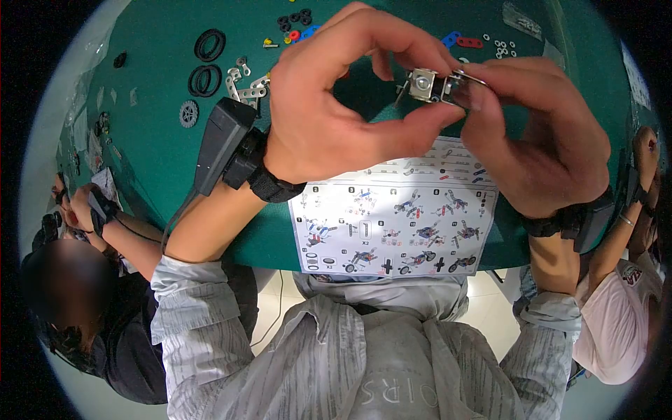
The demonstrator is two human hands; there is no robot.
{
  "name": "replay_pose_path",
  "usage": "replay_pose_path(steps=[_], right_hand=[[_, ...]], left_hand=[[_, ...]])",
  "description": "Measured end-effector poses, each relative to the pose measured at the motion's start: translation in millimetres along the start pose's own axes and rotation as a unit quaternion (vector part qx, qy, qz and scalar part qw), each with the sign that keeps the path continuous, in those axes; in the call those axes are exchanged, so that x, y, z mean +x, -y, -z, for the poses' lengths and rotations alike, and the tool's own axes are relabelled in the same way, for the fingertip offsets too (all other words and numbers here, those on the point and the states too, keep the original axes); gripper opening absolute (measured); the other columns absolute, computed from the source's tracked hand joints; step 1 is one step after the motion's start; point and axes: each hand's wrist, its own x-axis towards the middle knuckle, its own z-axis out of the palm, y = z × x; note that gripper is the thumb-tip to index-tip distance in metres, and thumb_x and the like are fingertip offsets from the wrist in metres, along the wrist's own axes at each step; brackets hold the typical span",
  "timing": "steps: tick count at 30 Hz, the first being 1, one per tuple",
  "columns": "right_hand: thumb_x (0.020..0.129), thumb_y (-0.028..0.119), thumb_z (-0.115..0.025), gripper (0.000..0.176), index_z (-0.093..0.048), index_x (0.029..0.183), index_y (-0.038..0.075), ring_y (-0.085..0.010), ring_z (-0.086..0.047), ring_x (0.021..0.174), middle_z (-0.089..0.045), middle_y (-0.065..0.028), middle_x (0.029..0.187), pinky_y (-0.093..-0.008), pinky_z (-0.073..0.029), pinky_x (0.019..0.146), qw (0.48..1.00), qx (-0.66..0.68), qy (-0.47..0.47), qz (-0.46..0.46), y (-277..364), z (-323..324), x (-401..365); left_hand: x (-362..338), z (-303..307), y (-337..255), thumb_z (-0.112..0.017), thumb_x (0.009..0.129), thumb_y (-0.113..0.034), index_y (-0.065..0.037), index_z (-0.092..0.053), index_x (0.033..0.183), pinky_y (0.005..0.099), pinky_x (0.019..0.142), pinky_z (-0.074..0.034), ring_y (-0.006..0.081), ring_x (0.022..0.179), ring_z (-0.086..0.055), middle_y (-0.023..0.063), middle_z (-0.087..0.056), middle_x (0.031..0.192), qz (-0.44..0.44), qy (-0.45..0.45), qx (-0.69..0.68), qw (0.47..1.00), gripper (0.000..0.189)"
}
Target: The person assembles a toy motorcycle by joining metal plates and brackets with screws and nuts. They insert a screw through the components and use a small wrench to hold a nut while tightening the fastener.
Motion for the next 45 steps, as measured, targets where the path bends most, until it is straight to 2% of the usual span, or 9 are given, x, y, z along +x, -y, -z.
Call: replay_pose_path(steps=[13,18,20,26,32,40,43,45], right_hand=[[0.085,-0.013,-0.071,0.028,-0.065,0.112,-0.009,-0.0236,-0.070,0.093,-0.072,-0.0205,0.105,-0.0312,-0.054,0.084,1.000,-0.002,-0.003,0.015,-3.0,0.1,0.0],[0.085,-0.013,-0.071,0.029,-0.066,0.113,-0.009,-0.0237,-0.070,0.093,-0.072,-0.0202,0.105,-0.0310,-0.054,0.083,1.000,-0.010,0.010,0.009,-0.4,2.8,1.8],[0.085,-0.014,-0.071,0.028,-0.066,0.112,-0.008,-0.0238,-0.070,0.092,-0.072,-0.0203,0.105,-0.0311,-0.054,0.083,1.000,-0.009,0.012,0.012,-0.4,3.8,2.7],[0.084,-0.014,-0.071,0.029,-0.066,0.112,-0.008,-0.0240,-0.070,0.091,-0.071,-0.0212,0.105,-0.0314,-0.054,0.082,0.999,0.002,-0.021,0.028,-5.2,-0.6,-1.4],[0.078,-0.016,-0.072,0.028,-0.068,0.105,-0.009,-0.0243,-0.071,0.086,-0.072,-0.0205,0.098,-0.0312,-0.056,0.077,0.998,-0.019,-0.045,0.029,-0.7,-4.0,0.0],[0.072,-0.017,-0.074,0.029,-0.070,0.100,-0.009,-0.0254,-0.074,0.082,-0.073,-0.0193,0.090,-0.0304,-0.058,0.071,0.993,-0.020,-0.101,0.057,-0.4,-10.6,4.6],[0.072,-0.016,-0.074,0.028,-0.070,0.099,-0.009,-0.0254,-0.074,0.082,-0.073,-0.0196,0.090,-0.0300,-0.058,0.070,0.993,-0.023,-0.101,0.058,0.3,-10.7,4.9],[0.071,-0.015,-0.075,0.027,-0.071,0.097,-0.007,-0.0248,-0.073,0.078,-0.073,-0.0181,0.087,-0.0298,-0.058,0.067,0.992,-0.019,-0.111,0.048,1.0,-11.5,6.5]], left_hand=[[2.3,3.2,-0.7,-0.090,0.073,-0.006,-0.002,-0.066,0.108,0.0323,0.083,-0.049,0.0202,0.091,-0.068,0.0159,-0.074,0.104,-0.009,0.017,0.015,1.000,0.043],[-5.4,-4.4,13.6,-0.084,0.080,-0.003,0.000,-0.063,0.108,0.0316,0.084,-0.049,0.0205,0.093,-0.066,0.0152,-0.070,0.104,-0.022,-0.013,-0.009,1.000,0.035],[-4.8,-0.7,-1.4,-0.082,0.077,0.004,0.002,-0.061,0.110,0.0357,0.091,-0.050,0.0254,0.101,-0.066,0.0194,-0.068,0.111,0.023,0.014,0.008,1.000,0.040],[-2.0,3.4,-6.6,-0.083,0.075,0.002,-0.001,-0.061,0.111,0.0344,0.087,-0.049,0.0243,0.098,-0.066,0.0194,-0.070,0.109,0.008,0.033,0.077,0.996,0.042],[3.4,7.0,-4.9,-0.084,0.070,0.001,-0.006,-0.061,0.109,0.0379,0.088,-0.045,0.0253,0.096,-0.066,0.0173,-0.073,0.112,-0.063,0.041,0.110,0.991,0.046],[4.8,6.8,-9.7,-0.088,0.066,0.000,-0.010,-0.060,0.110,0.0384,0.086,-0.046,0.0264,0.096,-0.065,0.0139,-0.074,0.115,-0.073,0.027,0.129,0.989,0.053],[9.2,1.0,-10.6,-0.088,0.062,-0.006,-0.006,-0.069,0.097,0.0328,0.077,-0.049,0.0226,0.086,-0.070,0.0099,-0.076,0.098,-0.083,-0.026,0.131,0.988,0.040],[9.3,0.7,-11.4,-0.088,0.061,-0.006,-0.006,-0.069,0.097,0.0327,0.077,-0.049,0.0228,0.086,-0.070,0.0100,-0.076,0.097,-0.081,-0.028,0.135,0.987,0.040]])
